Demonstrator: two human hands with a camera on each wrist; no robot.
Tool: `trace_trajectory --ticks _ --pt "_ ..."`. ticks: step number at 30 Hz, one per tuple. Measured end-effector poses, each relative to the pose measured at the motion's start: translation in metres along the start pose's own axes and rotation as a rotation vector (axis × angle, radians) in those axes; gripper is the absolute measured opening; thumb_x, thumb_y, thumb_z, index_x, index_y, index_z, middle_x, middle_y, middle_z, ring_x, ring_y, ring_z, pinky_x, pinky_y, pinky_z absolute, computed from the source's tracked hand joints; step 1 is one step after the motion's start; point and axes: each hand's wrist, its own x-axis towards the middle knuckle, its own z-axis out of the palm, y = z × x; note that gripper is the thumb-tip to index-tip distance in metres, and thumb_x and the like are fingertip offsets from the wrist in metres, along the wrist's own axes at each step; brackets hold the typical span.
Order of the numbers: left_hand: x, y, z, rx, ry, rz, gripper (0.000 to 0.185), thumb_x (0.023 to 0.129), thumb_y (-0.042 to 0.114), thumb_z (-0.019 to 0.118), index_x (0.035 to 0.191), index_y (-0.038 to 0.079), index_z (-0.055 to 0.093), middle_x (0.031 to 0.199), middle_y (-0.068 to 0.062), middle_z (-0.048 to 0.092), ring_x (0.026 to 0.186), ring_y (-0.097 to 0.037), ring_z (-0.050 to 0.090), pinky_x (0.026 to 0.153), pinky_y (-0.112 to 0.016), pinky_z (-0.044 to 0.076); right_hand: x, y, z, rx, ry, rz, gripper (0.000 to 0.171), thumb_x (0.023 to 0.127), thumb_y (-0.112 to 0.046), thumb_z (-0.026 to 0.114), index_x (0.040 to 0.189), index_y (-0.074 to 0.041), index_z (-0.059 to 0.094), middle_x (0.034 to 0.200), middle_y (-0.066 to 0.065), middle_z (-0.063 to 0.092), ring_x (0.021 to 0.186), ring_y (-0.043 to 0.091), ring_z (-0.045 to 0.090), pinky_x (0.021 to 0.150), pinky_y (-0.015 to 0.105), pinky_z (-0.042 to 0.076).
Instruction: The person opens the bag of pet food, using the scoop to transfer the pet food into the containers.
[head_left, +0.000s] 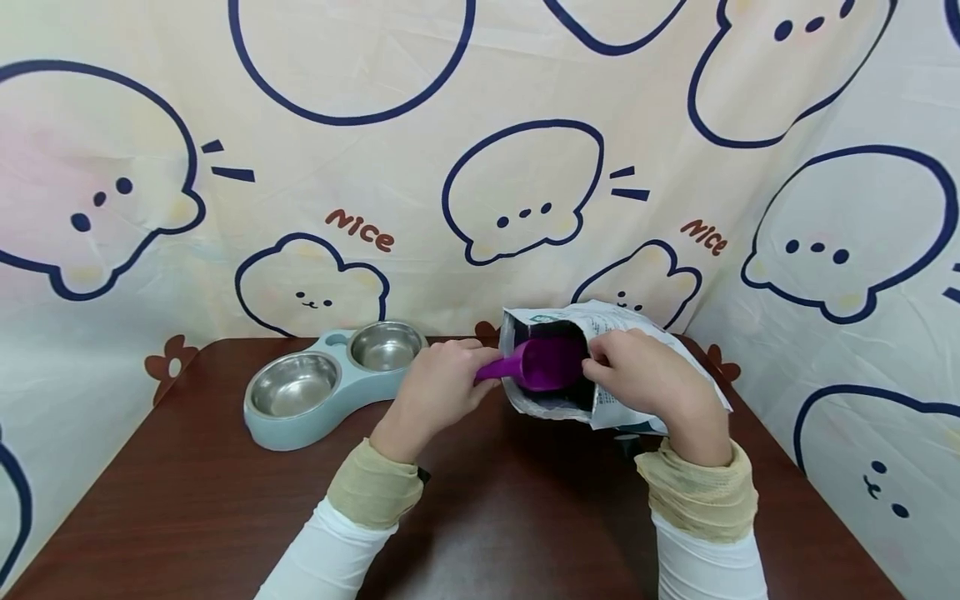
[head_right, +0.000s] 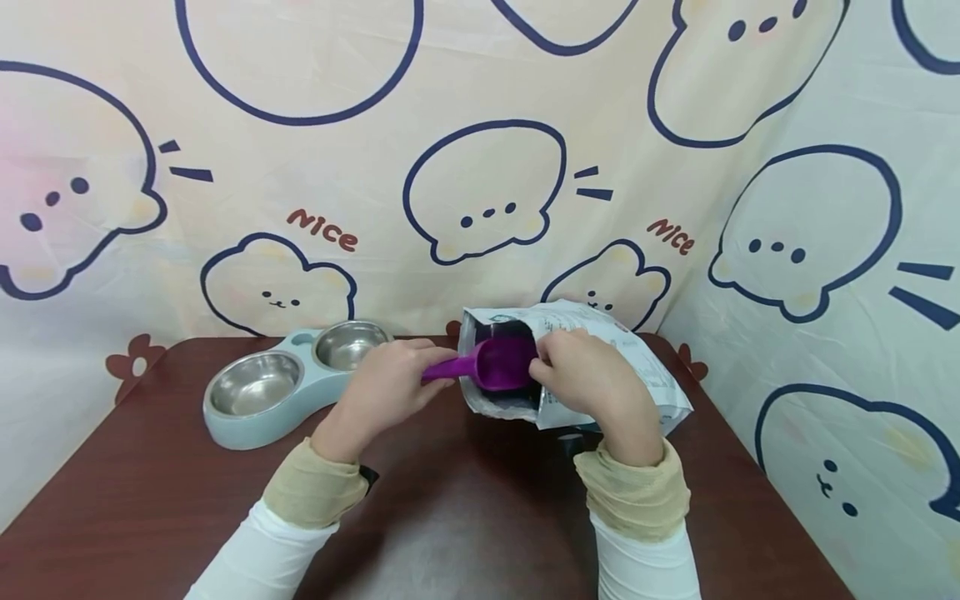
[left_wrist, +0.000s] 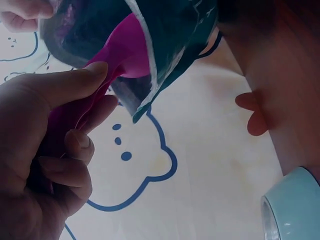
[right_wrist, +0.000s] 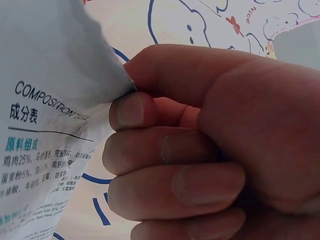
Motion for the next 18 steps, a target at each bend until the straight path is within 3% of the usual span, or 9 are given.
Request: trace_trajectory --ticks 12,18 --pt "0.002 0.002 0.009 0.041 0.032 0.010 0.035 0.090 0.023 0.091 0.123 0.016 0.083 0.108 -0.007 0.084 0.090 -0.022 0.081 0.087 -0.038 0.067 -0.001 0.001 0.000 0.013 -0.020 0.015 0.033 0.107 -0.019 0.058 0.075 -0.013 0.062 0.061 0.000 0.046 0.060 0.016 0.049 0.061 0.031 0.041" --pt "0.001 0.002 0.012 0.093 0.042 0.025 0.033 0.090 0.024 0.091 0.122 0.018 0.083 0.100 -0.006 0.083 0.081 -0.020 0.078 0.079 -0.036 0.067 0.001 0.001 0.001 0.017 -0.019 0.003 0.034 0.107 -0.019 0.058 0.074 -0.014 0.060 0.061 -0.001 0.045 0.059 0.016 0.048 0.060 0.030 0.041"
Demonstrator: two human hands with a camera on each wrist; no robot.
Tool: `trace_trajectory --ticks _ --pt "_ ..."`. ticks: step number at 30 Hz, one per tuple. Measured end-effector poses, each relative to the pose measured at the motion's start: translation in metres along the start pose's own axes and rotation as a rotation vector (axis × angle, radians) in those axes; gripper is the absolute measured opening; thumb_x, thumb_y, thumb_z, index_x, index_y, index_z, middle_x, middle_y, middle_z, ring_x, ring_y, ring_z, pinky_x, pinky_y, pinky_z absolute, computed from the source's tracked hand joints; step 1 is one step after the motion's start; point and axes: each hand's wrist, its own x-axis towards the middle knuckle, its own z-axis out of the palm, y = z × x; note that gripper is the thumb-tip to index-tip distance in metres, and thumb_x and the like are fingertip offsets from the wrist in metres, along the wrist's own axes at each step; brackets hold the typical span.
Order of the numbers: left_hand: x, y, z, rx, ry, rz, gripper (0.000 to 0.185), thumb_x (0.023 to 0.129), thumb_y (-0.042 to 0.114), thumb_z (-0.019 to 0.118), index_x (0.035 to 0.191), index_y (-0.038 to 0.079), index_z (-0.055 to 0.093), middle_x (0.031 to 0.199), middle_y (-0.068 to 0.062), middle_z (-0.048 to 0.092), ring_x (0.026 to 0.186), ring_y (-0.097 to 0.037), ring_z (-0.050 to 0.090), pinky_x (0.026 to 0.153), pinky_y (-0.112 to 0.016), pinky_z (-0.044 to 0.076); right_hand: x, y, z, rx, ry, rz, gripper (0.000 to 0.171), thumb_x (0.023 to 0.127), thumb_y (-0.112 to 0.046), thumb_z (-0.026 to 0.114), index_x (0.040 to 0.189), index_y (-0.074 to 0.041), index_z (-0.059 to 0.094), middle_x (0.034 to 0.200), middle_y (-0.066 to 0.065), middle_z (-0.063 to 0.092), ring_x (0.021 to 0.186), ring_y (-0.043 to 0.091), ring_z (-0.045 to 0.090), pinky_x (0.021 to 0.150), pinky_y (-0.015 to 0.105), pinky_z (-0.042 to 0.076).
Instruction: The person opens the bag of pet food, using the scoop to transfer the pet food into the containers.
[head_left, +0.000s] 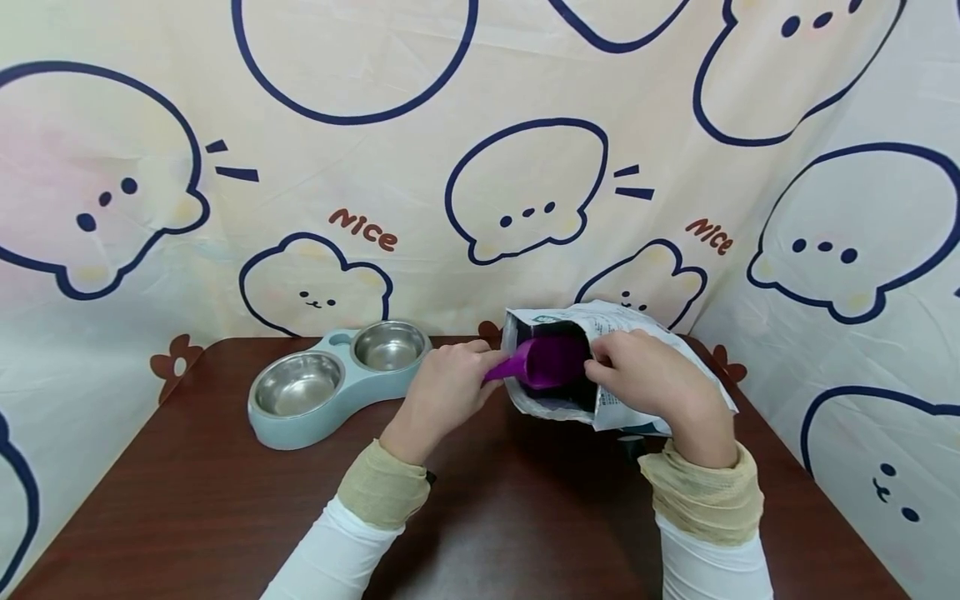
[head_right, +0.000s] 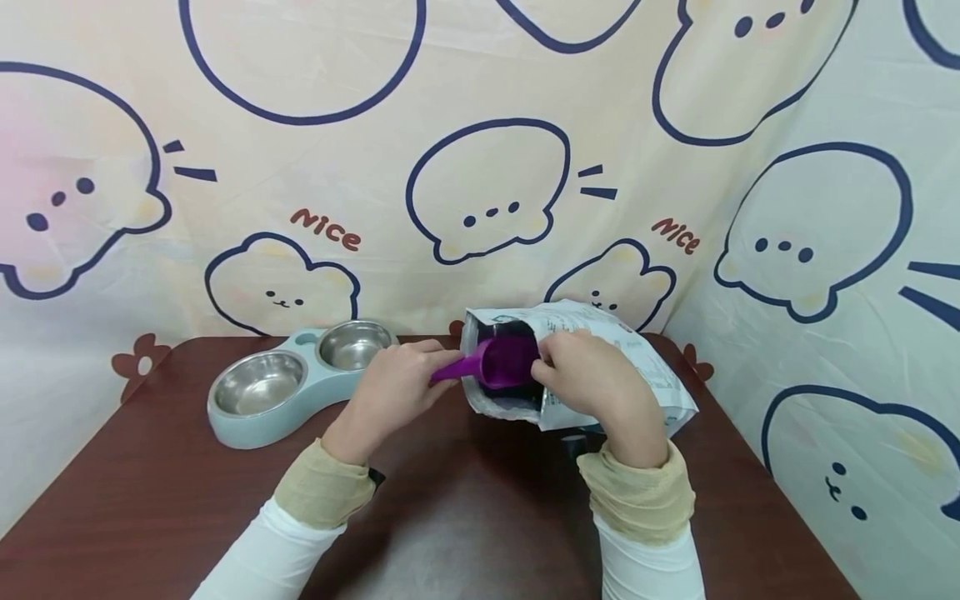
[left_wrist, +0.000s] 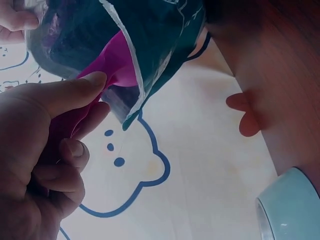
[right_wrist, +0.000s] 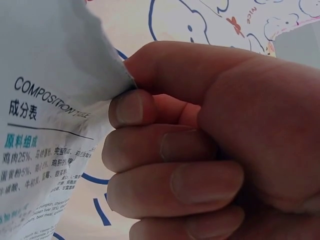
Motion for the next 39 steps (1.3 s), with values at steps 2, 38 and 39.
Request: trace_trajectory --ticks 2,38,39 --pt "0.000 0.002 0.002 0.035 0.018 0.024 0.030 0.091 0.024 0.090 0.119 0.019 0.083 0.098 -0.005 0.082 0.078 -0.020 0.077 0.074 -0.035 0.066 0.000 0.000 0.000 0.000 0.003 -0.004 0.033 0.107 -0.018 0.058 0.074 -0.014 0.060 0.061 -0.001 0.045 0.059 0.016 0.048 0.061 0.030 0.040" --pt "0.001 0.033 0.029 0.255 0.061 0.193 0.027 0.095 0.007 0.083 0.115 0.024 0.086 0.096 -0.001 0.079 0.082 -0.018 0.076 0.072 -0.030 0.066 0.001 -0.002 -0.001 0.014 -0.043 -0.021 0.027 0.108 -0.018 0.061 0.081 -0.012 0.064 0.065 0.001 0.049 0.062 0.016 0.052 0.063 0.030 0.043" --pt "0.001 0.033 0.029 0.241 0.048 0.189 0.027 0.095 0.009 0.084 0.117 0.024 0.085 0.097 -0.002 0.080 0.083 -0.018 0.077 0.074 -0.030 0.066 0.001 -0.002 -0.001 0.015 -0.044 -0.023 0.028 0.108 -0.017 0.061 0.081 -0.012 0.064 0.065 0.001 0.049 0.062 0.016 0.052 0.063 0.030 0.043"
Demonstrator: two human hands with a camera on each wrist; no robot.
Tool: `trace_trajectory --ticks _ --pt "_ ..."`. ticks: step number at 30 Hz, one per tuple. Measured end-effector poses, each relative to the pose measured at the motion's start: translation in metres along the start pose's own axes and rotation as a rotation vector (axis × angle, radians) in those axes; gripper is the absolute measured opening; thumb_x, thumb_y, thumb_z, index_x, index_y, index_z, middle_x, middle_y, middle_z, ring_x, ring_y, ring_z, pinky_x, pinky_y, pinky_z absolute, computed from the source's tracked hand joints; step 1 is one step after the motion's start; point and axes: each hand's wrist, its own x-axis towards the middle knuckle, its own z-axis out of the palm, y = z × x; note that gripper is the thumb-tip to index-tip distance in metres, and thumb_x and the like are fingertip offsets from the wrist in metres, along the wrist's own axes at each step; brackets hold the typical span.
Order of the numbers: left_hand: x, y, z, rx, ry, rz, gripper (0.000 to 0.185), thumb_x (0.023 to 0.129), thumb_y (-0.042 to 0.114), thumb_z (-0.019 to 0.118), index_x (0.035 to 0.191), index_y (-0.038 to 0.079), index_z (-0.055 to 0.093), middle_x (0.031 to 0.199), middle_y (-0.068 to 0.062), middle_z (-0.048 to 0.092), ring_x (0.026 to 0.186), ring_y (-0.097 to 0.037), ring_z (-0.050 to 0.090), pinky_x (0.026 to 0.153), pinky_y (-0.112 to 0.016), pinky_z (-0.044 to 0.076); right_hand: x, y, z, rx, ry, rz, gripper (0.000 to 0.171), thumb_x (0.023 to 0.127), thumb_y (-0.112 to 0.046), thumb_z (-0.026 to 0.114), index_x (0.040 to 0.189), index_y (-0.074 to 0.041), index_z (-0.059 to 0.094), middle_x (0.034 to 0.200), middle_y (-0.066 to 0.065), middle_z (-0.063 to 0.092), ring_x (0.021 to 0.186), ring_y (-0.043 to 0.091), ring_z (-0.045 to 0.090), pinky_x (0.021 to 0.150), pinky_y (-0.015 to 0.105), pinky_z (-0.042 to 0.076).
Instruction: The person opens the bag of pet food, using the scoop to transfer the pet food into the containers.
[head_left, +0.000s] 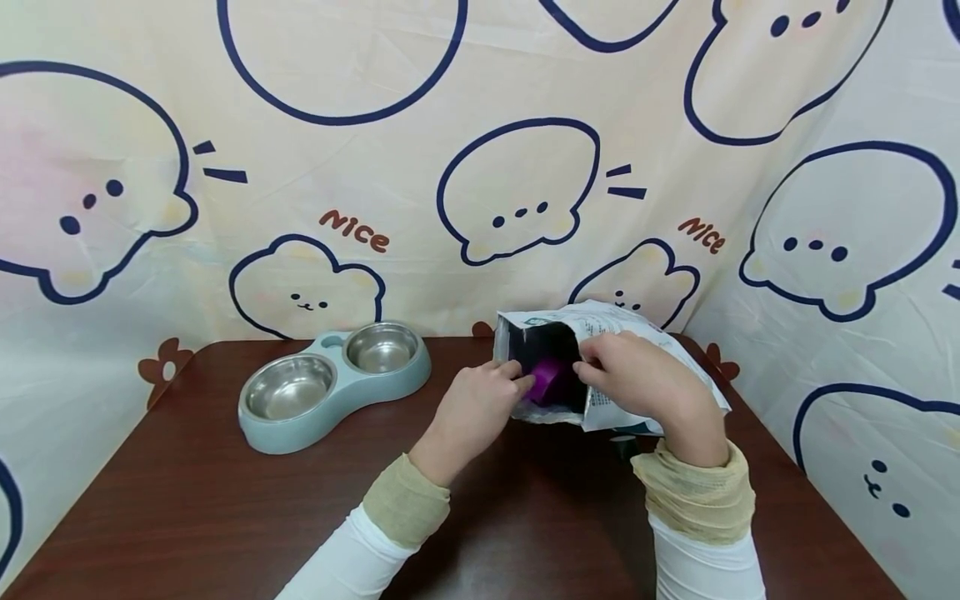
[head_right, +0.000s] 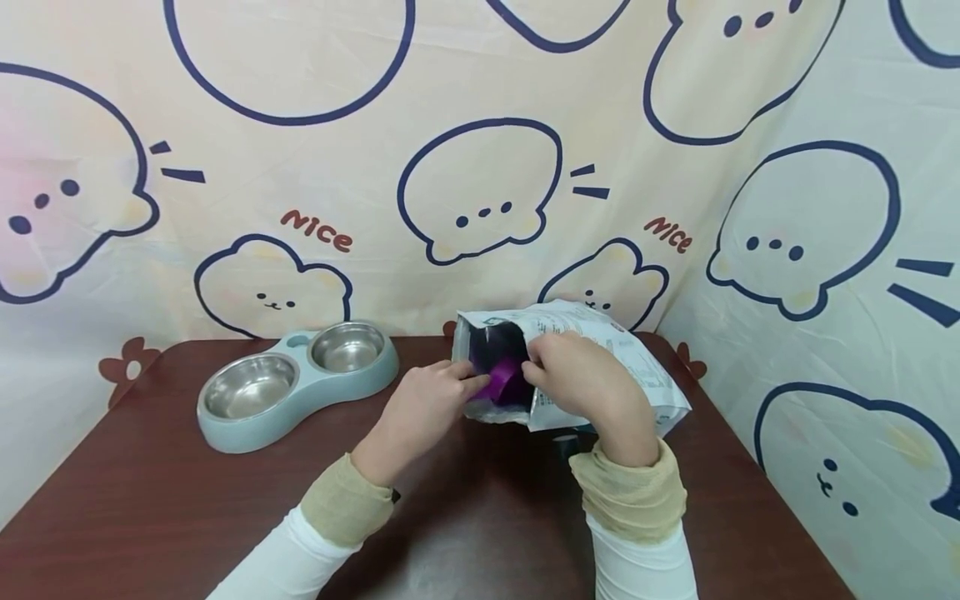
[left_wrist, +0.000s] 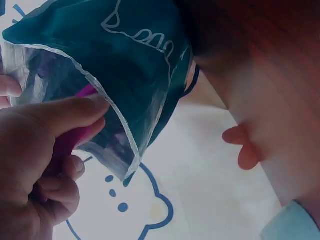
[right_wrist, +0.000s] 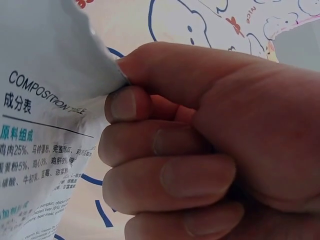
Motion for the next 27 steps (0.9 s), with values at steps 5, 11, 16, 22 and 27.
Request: trace_trajectory --ticks 5,11,16,22,27 --pt "0.000 -0.003 0.002 -0.101 -0.067 -0.045 0.030 0.093 0.019 0.088 0.122 0.024 0.084 0.101 -0.002 0.080 0.087 -0.018 0.079 0.077 -0.030 0.066 0.000 0.000 0.000 0.000 -0.005 -0.001 0.027 0.108 -0.018 0.062 0.082 -0.012 0.064 0.065 0.001 0.049 0.062 0.016 0.051 0.063 0.030 0.043" --pt "0.000 -0.013 -0.001 -0.263 -0.124 -0.133 0.034 0.090 0.023 0.091 0.124 0.022 0.083 0.111 -0.003 0.083 0.095 -0.020 0.081 0.079 -0.034 0.066 0.000 0.001 0.000 -0.007 -0.009 -0.001 0.027 0.108 -0.018 0.061 0.082 -0.012 0.064 0.065 0.001 0.049 0.063 0.015 0.052 0.064 0.030 0.043" --pt "0.000 -0.018 -0.004 -0.350 -0.141 -0.150 0.033 0.091 0.021 0.090 0.124 0.019 0.083 0.113 -0.005 0.083 0.096 -0.021 0.081 0.080 -0.036 0.067 0.001 0.001 -0.001 -0.003 -0.010 -0.006 0.028 0.109 -0.018 0.060 0.082 -0.012 0.063 0.065 0.001 0.049 0.064 0.016 0.051 0.064 0.030 0.043" --pt "-0.001 -0.018 -0.001 -0.397 -0.184 -0.178 0.031 0.094 0.023 0.087 0.124 0.018 0.083 0.113 -0.005 0.082 0.093 -0.021 0.080 0.082 -0.037 0.067 0.001 0.002 0.001 -0.005 -0.007 -0.009 0.028 0.109 -0.018 0.060 0.081 -0.013 0.063 0.065 0.001 0.048 0.064 0.015 0.051 0.065 0.030 0.043" --pt "-0.002 -0.018 0.005 -0.412 -0.191 -0.166 0.028 0.097 0.026 0.084 0.123 0.017 0.081 0.105 -0.006 0.082 0.087 -0.019 0.078 0.077 -0.037 0.065 0.001 0.002 0.002 0.002 -0.008 -0.011 0.027 0.109 -0.018 0.061 0.083 -0.012 0.064 0.065 0.001 0.048 0.064 0.015 0.051 0.064 0.030 0.043"
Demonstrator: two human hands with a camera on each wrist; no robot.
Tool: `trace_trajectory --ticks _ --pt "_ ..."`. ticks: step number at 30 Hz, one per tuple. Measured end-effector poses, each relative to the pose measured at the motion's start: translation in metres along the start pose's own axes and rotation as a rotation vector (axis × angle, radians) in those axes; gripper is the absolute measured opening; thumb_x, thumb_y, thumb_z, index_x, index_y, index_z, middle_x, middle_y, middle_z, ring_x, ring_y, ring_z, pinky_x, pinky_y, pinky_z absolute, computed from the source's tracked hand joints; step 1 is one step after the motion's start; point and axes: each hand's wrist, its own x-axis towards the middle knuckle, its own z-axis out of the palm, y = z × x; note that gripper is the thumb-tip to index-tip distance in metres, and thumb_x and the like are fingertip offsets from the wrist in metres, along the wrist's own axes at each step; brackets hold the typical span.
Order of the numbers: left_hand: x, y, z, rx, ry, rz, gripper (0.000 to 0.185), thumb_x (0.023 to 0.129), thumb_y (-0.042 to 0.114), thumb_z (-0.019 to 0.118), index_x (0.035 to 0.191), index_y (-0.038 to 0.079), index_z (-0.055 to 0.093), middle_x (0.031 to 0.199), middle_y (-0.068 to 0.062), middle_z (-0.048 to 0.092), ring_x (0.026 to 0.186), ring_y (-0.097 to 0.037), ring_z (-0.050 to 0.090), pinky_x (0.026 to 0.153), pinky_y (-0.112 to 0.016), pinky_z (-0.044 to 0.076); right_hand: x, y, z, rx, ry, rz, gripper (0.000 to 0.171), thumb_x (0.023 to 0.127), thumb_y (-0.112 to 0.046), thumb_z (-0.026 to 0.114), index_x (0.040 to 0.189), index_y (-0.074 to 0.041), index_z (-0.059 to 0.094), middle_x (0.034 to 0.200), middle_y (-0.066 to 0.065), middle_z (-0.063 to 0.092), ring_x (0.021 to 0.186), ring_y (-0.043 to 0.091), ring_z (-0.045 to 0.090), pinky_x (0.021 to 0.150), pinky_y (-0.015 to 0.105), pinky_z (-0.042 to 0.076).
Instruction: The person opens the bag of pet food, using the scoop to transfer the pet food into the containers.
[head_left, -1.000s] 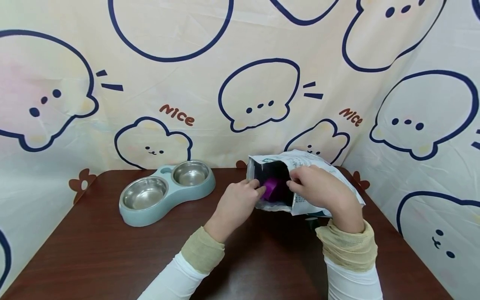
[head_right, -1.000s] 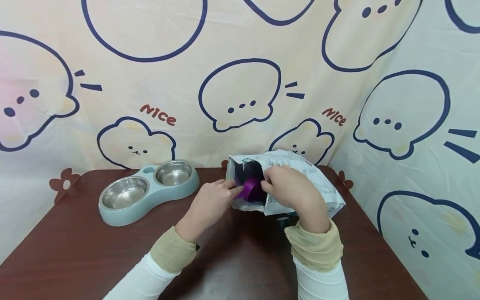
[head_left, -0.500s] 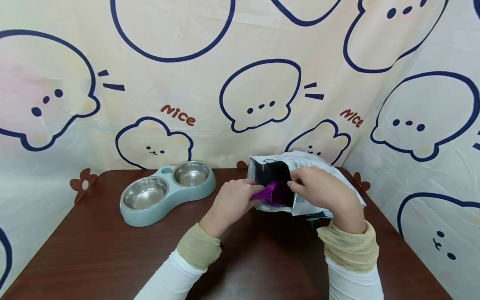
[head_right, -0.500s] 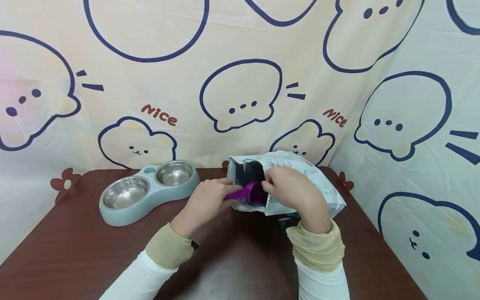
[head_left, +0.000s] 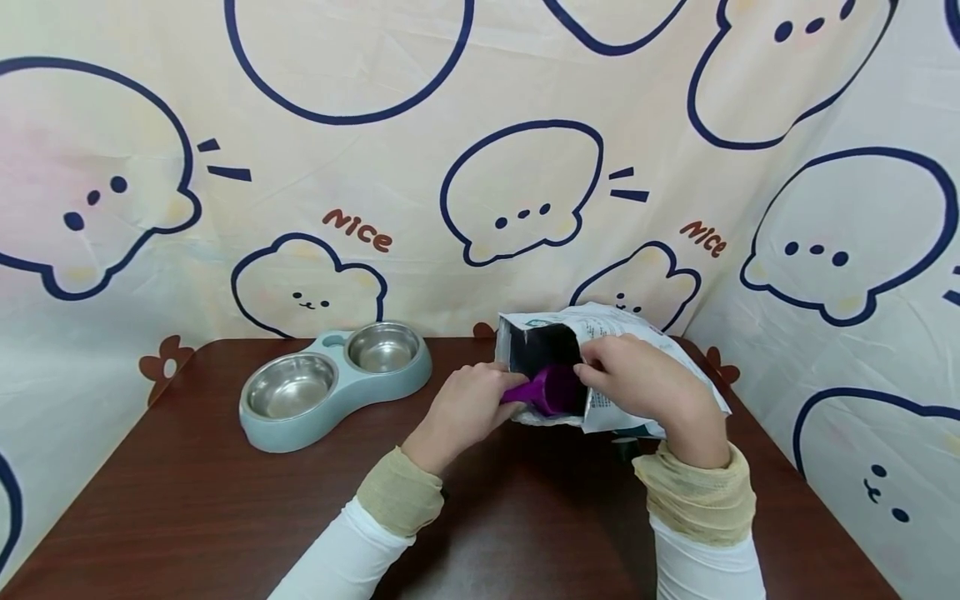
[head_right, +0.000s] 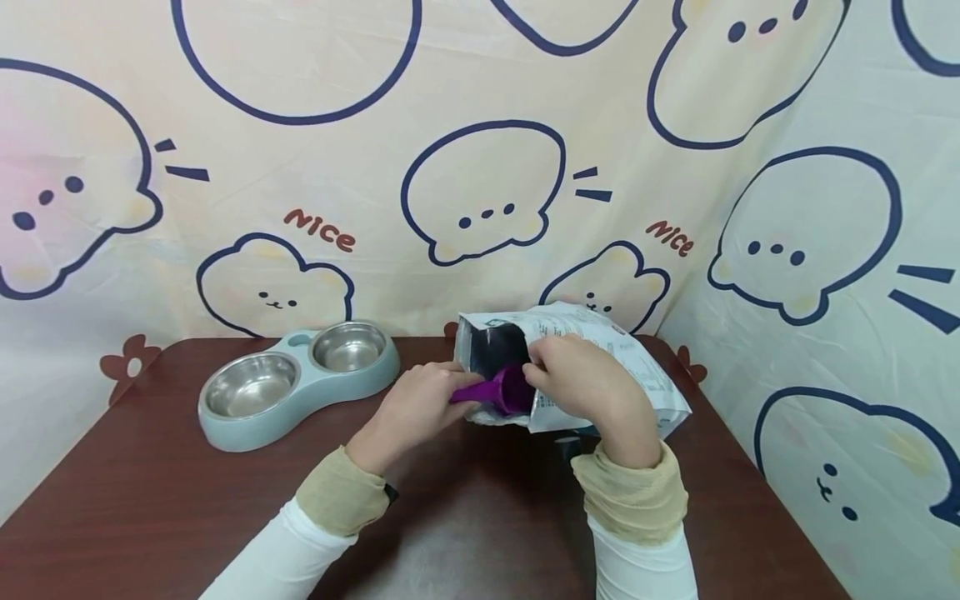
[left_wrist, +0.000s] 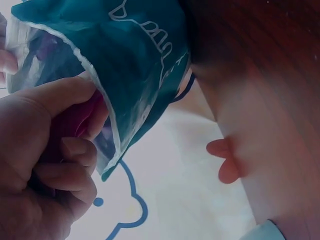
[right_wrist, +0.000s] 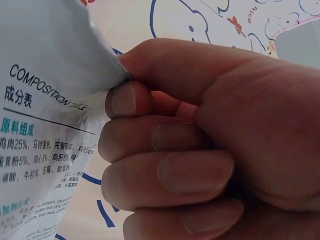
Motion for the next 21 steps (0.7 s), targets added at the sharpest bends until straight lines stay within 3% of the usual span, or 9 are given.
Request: trace_trajectory --ticks 4,10,21 --pt "0.001 -0.004 0.003 -0.039 -0.011 -0.008 0.027 0.098 0.026 0.083 0.122 0.016 0.081 0.103 -0.005 0.081 0.081 -0.014 0.072 0.074 -0.032 0.063 0.000 -0.001 -0.001 0.008 -0.008 0.003 0.027 0.109 -0.019 0.061 0.083 -0.012 0.064 0.066 0.001 0.048 0.064 0.016 0.052 0.064 0.030 0.043" --pt "0.000 -0.011 -0.001 -0.160 -0.045 -0.102 0.027 0.099 0.027 0.082 0.122 0.014 0.079 0.105 -0.003 0.080 0.078 -0.011 0.064 0.074 -0.029 0.058 -0.001 -0.001 -0.003 0.000 -0.013 0.009 0.026 0.109 -0.019 0.061 0.083 -0.012 0.064 0.066 0.001 0.049 0.064 0.016 0.052 0.064 0.030 0.044" --pt "-0.002 -0.015 -0.006 -0.156 -0.131 -0.174 0.030 0.102 0.032 0.078 0.118 0.010 0.065 0.087 -0.001 0.069 0.067 -0.013 0.058 0.062 -0.025 0.047 -0.001 0.001 -0.002 0.004 -0.002 -0.002 0.027 0.108 -0.018 0.061 0.082 -0.012 0.064 0.066 0.001 0.049 0.065 0.015 0.051 0.064 0.030 0.043"
